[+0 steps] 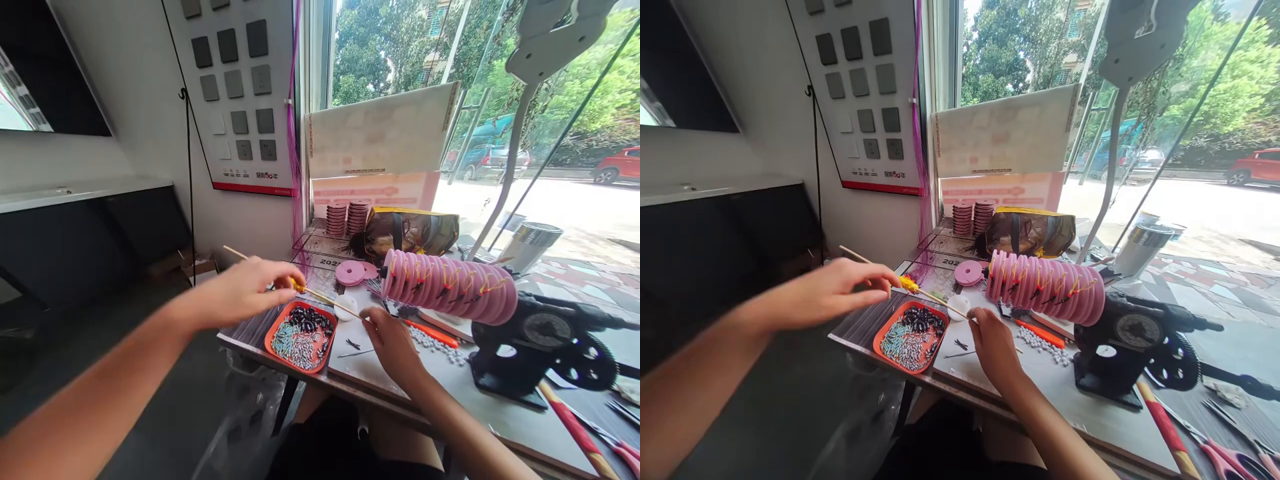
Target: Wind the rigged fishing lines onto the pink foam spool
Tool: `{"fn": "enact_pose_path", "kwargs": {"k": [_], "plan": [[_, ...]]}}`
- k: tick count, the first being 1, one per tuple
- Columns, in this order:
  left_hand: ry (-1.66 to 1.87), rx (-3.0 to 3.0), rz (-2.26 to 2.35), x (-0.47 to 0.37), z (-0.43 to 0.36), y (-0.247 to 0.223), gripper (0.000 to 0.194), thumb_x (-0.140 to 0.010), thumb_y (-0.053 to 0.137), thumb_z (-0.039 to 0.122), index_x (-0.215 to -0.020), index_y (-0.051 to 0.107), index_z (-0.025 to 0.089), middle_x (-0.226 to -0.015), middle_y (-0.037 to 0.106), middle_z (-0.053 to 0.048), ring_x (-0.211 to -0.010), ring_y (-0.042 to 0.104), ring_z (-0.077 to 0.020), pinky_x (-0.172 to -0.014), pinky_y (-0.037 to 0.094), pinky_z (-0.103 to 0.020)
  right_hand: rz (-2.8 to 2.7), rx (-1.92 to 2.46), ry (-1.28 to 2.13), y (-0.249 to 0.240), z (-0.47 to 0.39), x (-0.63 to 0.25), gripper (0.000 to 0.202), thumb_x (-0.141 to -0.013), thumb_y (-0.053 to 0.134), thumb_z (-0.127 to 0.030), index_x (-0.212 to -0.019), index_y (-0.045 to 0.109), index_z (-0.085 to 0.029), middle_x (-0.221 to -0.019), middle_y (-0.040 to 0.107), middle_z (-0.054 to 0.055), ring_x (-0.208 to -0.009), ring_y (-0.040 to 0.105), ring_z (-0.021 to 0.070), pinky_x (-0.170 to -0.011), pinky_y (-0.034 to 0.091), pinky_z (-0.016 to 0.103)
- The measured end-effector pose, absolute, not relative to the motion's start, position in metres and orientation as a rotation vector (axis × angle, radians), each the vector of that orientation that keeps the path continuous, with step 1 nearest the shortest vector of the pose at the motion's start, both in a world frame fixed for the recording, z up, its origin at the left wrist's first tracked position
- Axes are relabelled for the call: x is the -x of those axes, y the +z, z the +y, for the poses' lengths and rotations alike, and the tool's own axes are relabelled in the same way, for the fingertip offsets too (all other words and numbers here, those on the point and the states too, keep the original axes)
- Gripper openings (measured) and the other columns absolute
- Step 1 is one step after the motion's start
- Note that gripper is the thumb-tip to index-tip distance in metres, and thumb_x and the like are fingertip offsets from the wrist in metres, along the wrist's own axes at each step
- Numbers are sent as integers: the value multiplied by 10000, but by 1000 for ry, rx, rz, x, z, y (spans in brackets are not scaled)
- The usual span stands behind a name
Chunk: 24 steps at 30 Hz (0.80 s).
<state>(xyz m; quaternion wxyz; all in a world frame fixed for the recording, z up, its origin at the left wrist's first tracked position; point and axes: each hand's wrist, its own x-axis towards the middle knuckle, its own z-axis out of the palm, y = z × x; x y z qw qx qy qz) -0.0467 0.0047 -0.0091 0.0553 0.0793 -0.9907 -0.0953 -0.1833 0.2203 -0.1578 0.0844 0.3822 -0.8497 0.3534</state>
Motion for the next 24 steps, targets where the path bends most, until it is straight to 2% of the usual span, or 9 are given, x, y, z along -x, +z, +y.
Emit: {"fn": "enact_pose_path", "kwargs": {"k": [2,4,6,8,11,15,19,21,24], "plan": [[-252,-230,-3125,59,0,-24,178,-832,533,282,-942,633,184,-823,678,-19,-743,625,-185,-684,491,-334,-2534,-1145,1035,-158,217,185,190,-842,377,-212,-871,563,-181,-825,628,53,-720,594,195,-614,381,272],[-225,-251,-3195,72,-8,-47,180,-820,496,229,-910,648,199,-815,698,-24,-766,637,-200,-684,481,-307,-2540,-1126,1019,-157,212,187,194,-845,371,-201,-882,560,-180,-846,630,59,-739,596,202,-619,382,276],[-222,-231,-3220,83,-16,-72,237,-816,475,210,-991,633,190,-988,691,-60,-915,623,-218,-781,468,-305,-2548,-1106,1004,-155,206,188,201,-854,362,-193,-908,555,-176,-857,630,62,-754,596,204,-634,383,278],[-219,-190,-3235,90,-20,-91,330,-804,474,180,-1116,581,170,-1194,610,-92,-1082,553,-220,-909,412,-305,-2560,-1113,983,-154,200,188,203,-862,357,-179,-922,551,-175,-868,630,61,-768,594,198,-646,381,274],[-233,-163,-3261,94,-21,-105,400,-779,492,162,-1175,549,181,-1268,565,-77,-1146,512,-199,-963,372,-283,-2594,-1160,924,-157,192,183,185,-858,378,-146,-900,555,-177,-869,631,53,-783,588,186,-641,367,257],[-248,-270,-3252,91,-20,-102,322,-797,454,198,-1067,628,218,-1150,649,-51,-1062,574,-202,-896,423,-287,-2670,-1181,805,-163,190,178,176,-836,413,-86,-862,564,-172,-842,633,46,-765,582,175,-611,334,243],[-209,-501,-3165,88,-25,-93,292,-807,409,218,-927,673,248,-995,706,-41,-928,630,-240,-762,470,-332,-2727,-1176,681,-164,189,176,184,-836,424,-61,-853,570,-172,-818,632,41,-751,585,169,-590,313,240],[-185,-589,-3104,89,-29,-92,302,-808,398,211,-962,655,250,-986,702,-55,-921,627,-260,-728,467,-349,-2739,-1162,622,-162,188,177,199,-835,419,-43,-861,569,-172,-827,631,44,-753,588,169,-587,309,243],[-204,-603,-3072,95,-34,-98,320,-809,417,185,-1055,607,263,-991,694,-48,-911,625,-232,-727,460,-334,-2754,-1123,528,-161,185,179,220,-834,403,-15,-863,564,-162,-821,629,54,-723,590,171,-572,301,253]]}}
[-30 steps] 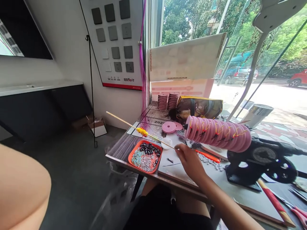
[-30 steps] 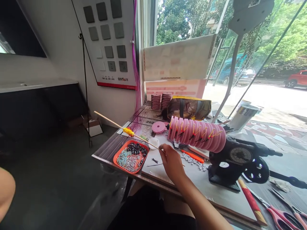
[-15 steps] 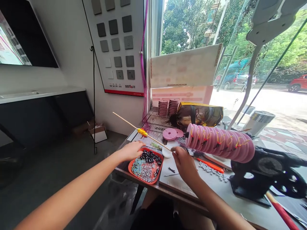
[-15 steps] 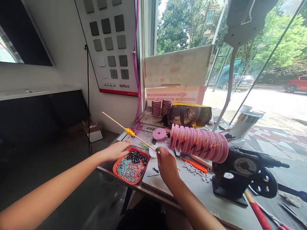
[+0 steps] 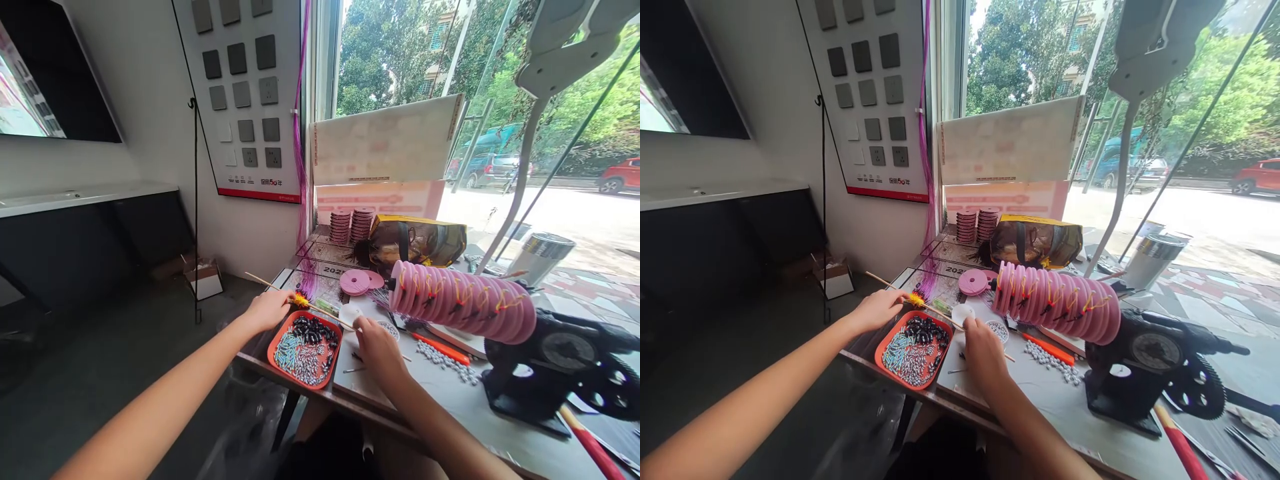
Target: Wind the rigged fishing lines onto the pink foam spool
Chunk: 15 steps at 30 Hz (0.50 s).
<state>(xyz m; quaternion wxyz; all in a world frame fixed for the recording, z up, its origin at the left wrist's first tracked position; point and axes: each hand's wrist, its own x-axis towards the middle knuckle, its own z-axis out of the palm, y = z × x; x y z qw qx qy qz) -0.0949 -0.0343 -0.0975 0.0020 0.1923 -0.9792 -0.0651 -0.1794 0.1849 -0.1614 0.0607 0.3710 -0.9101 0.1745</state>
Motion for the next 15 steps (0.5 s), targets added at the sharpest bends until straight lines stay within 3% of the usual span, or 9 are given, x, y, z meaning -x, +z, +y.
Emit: {"fn": "enact_pose_path", "kwargs": {"k": [4,8,15], "plan": [[-263,-568,-3083,101,-33,-106,281,-815,470,192,-1060,599,232,-1014,685,-53,-925,621,-210,-751,463,-336,-2748,-1116,404,-162,186,180,212,-844,405,-23,-813,568,-156,-762,623,62,-691,583,183,-556,296,268],[-303,-498,-3080,104,-25,-110,241,-839,476,243,-1034,611,201,-1042,674,-69,-935,612,-212,-771,461,-362,-2693,-1173,321,-161,189,176,218,-814,436,-1,-802,585,-158,-801,617,74,-780,568,202,-617,327,276],[-227,-431,-3076,104,-18,-110,245,-832,459,213,-972,658,238,-1024,661,-66,-969,590,-232,-796,451,-337,-2631,-1238,266,-160,190,178,211,-737,514,15,-799,609,-163,-824,634,74,-818,554,222,-695,344,301]]}}
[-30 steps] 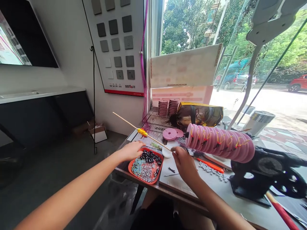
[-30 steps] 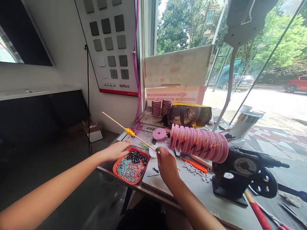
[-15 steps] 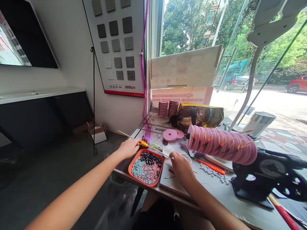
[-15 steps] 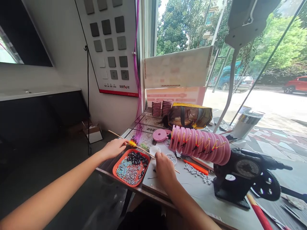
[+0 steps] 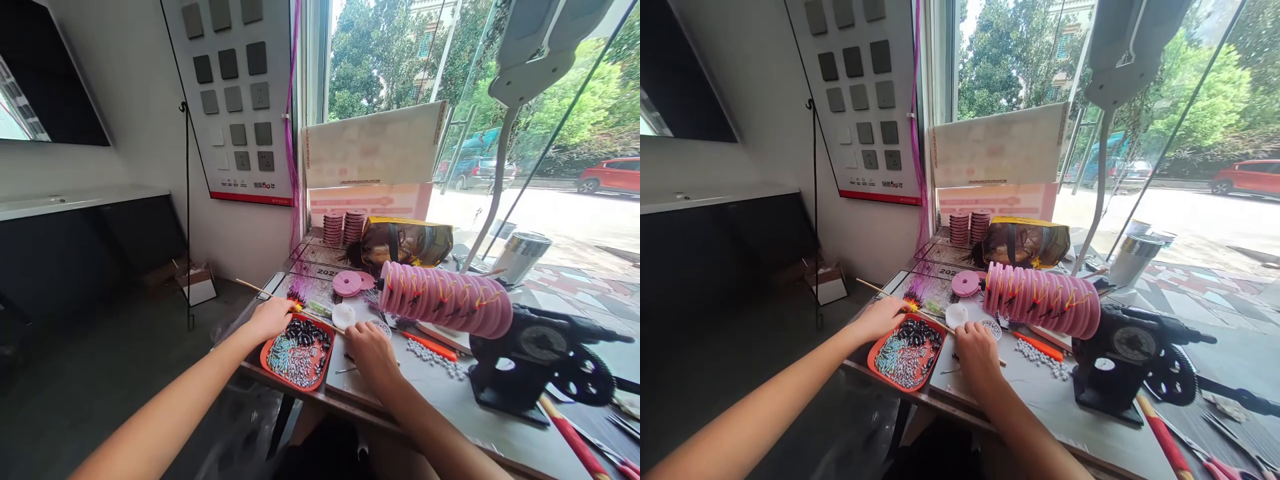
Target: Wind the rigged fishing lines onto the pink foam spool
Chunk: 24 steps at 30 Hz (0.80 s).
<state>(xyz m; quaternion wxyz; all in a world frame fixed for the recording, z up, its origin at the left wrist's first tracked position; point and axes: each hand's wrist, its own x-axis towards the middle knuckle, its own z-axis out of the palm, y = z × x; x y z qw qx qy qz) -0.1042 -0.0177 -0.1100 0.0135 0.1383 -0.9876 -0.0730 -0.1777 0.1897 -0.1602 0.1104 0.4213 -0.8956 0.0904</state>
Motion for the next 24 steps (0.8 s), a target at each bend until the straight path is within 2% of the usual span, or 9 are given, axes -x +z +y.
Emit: {"fn": "enact_pose_path", "kwargs": {"k": [5,10,18,22,24], "plan": [[-128,-380,-3033,109,-18,-111,261,-845,449,145,-1037,620,192,-1074,612,-81,-1044,531,-218,-901,403,-378,-2609,-1234,287,-164,190,178,216,-748,504,11,-826,606,-163,-818,634,79,-814,559,230,-694,342,309],[-47,-494,-2978,120,-39,-114,243,-870,507,276,-1073,565,156,-1122,583,-86,-1071,518,-244,-925,385,-492,-2592,-1243,362,-167,188,180,251,-747,477,33,-829,610,-163,-810,639,73,-806,568,217,-682,347,290],[-200,-378,-2966,122,-77,-119,209,-871,519,290,-1007,580,144,-941,631,-44,-850,605,-181,-793,486,-406,-2517,-1222,549,-162,191,181,352,-771,389,55,-920,605,-180,-822,622,45,-764,568,171,-668,369,255],[-287,-369,-2918,111,-85,-113,166,-867,527,279,-910,593,132,-852,630,-23,-773,606,-157,-732,503,-364,-2435,-1230,600,-153,192,160,269,-822,446,-26,-983,592,-185,-972,611,73,-914,530,211,-790,352,312],[-316,-387,-2895,104,-88,-110,160,-864,533,278,-870,595,130,-822,626,-16,-750,603,-151,-714,504,-353,-2302,-1348,609,-156,186,139,170,-825,508,-88,-909,594,-207,-966,609,53,-914,517,207,-790,345,313]]}}
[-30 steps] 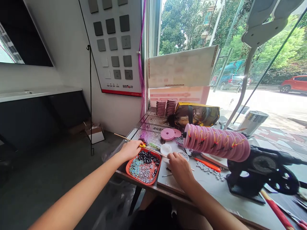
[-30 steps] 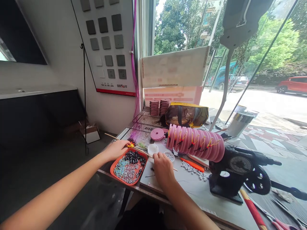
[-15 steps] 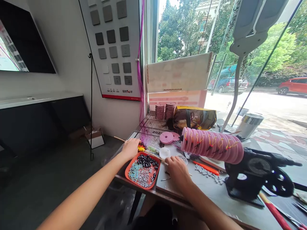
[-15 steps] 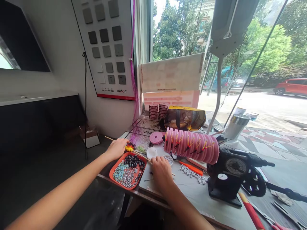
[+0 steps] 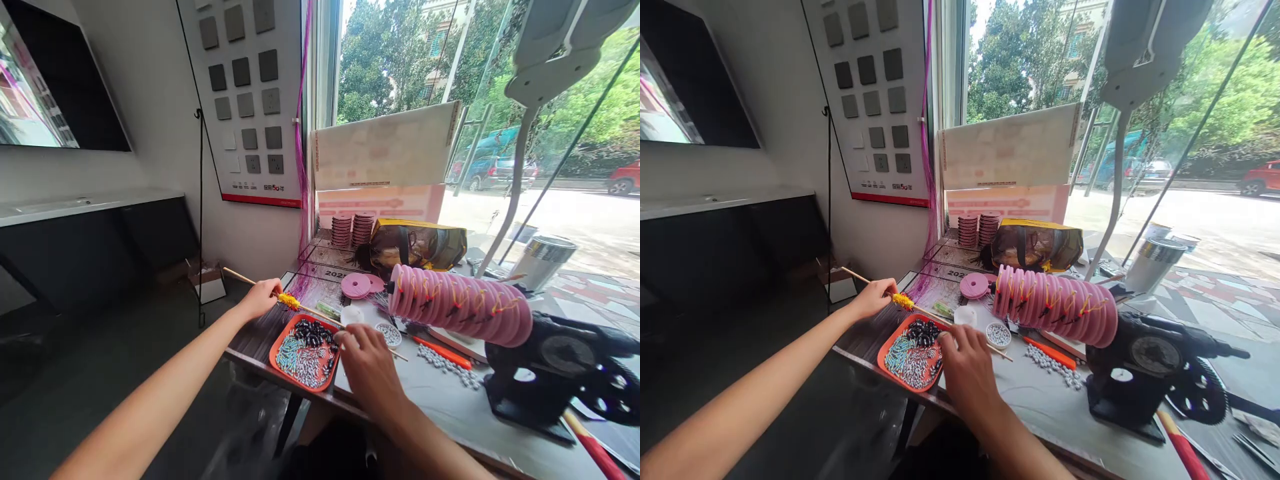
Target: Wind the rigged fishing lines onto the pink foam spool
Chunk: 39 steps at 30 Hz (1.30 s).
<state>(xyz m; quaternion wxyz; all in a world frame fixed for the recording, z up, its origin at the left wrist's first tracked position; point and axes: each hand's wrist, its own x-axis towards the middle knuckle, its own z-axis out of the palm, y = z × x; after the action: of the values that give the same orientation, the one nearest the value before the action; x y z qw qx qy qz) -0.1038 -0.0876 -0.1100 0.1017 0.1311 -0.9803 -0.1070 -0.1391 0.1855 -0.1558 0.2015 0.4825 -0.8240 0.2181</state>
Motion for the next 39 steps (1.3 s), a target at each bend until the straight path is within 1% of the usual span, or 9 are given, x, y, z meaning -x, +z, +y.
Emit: {"fn": "enact_pose_path", "kwargs": {"k": [2,4,9,17,23,29,34,36,39], "plan": [[-335,-414,-2870,98,-89,-108,161,-864,531,279,-858,593,131,-807,622,-12,-740,600,-149,-708,501,-349,-2159,-1498,573,-166,174,117,68,-793,587,-152,-767,571,-214,-825,610,22,-793,523,191,-702,356,299],[-350,-435,-2853,93,-89,-108,159,-861,535,280,-851,592,131,-800,620,-10,-738,598,-149,-708,499,-349,-2114,-1543,542,-179,161,100,107,-761,638,-187,-702,551,-207,-725,597,14,-712,520,190,-657,359,304],[-379,-468,-2835,89,-90,-114,158,-853,547,284,-834,594,135,-802,621,-11,-749,597,-152,-713,495,-349,-2082,-1539,502,-200,143,95,167,-788,610,-117,-661,536,-195,-624,575,12,-616,507,178,-591,354,302],[-450,-485,-2836,93,-96,-133,168,-854,547,292,-856,598,132,-823,628,-17,-747,602,-151,-707,504,-350,-1935,-1661,489,-200,150,99,171,-747,654,-101,-673,527,-189,-664,572,-10,-622,510,157,-528,333,276],[-482,-469,-2865,103,-94,-145,174,-852,549,295,-894,601,134,-875,633,-29,-795,605,-164,-740,503,-370,-1886,-1745,445,-204,154,100,165,-751,619,-83,-661,526,-186,-654,559,5,-608,493,163,-523,316,288],[-480,-479,-2923,109,-92,-149,173,-849,556,292,-890,606,132,-884,638,-31,-795,610,-164,-738,508,-371,-1964,-1840,333,-197,153,97,124,-752,649,-129,-710,548,-186,-703,586,-2,-640,521,159,-536,346,282],[-465,-536,-2936,104,-96,-147,177,-850,555,292,-892,606,128,-881,639,-31,-786,613,-162,-725,513,-365,-2201,-1780,240,-169,152,115,51,-828,591,-226,-869,579,-199,-851,620,22,-780,565,179,-638,406,289],[-459,-561,-2924,102,-98,-145,179,-850,555,293,-896,606,127,-889,639,-33,-797,613,-165,-726,513,-365,-2335,-1691,184,-153,149,131,114,-859,519,-145,-952,578,-175,-906,625,53,-830,572,188,-675,419,296],[-443,-592,-2902,102,-101,-143,181,-851,554,295,-897,607,129,-897,640,-34,-804,613,-168,-729,513,-366,-2496,-1620,54,-132,135,154,138,-869,474,-92,-902,603,-127,-878,640,83,-885,578,202,-717,438,309]]}}
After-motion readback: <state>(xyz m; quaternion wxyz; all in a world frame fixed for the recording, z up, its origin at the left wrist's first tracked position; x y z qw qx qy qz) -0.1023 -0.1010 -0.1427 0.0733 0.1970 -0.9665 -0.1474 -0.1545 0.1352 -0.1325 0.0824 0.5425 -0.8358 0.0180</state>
